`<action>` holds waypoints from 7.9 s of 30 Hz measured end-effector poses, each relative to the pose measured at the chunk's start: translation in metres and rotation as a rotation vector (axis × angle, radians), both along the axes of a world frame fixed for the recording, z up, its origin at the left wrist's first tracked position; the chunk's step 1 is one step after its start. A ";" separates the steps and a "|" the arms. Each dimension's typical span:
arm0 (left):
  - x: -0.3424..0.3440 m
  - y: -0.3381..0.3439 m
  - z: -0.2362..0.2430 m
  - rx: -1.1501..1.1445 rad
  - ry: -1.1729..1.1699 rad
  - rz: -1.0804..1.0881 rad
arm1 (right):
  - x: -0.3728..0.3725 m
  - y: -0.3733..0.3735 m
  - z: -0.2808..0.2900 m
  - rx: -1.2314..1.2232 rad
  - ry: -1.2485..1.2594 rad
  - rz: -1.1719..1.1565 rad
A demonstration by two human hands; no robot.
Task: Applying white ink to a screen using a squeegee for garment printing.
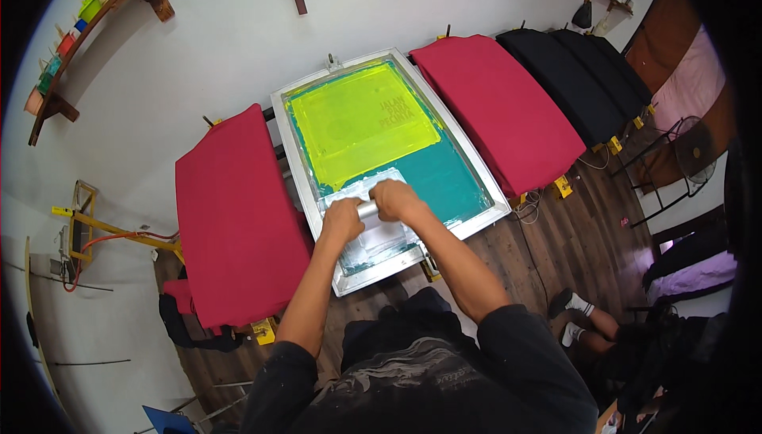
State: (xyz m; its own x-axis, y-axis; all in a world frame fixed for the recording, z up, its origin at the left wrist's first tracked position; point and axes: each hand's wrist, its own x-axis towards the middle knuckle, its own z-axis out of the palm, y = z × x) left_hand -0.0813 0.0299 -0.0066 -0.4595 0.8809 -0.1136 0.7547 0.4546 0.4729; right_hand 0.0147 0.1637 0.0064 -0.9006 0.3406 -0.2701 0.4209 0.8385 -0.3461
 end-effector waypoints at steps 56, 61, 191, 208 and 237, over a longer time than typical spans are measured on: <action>-0.030 0.026 0.027 -0.211 -0.205 -0.040 | -0.030 0.032 0.005 -0.081 -0.115 0.140; -0.027 0.020 0.026 -0.186 -0.206 -0.021 | -0.030 0.029 0.014 -0.096 -0.186 0.112; -0.162 -0.437 -0.042 0.486 -0.264 0.940 | 0.003 -0.179 -0.064 -0.554 0.634 -0.897; -0.155 -0.440 -0.044 0.517 -0.238 0.952 | -0.006 -0.174 -0.062 -0.492 0.619 -0.853; -0.155 -0.439 -0.046 0.521 -0.176 0.973 | -0.006 -0.176 -0.066 -0.421 0.661 -0.841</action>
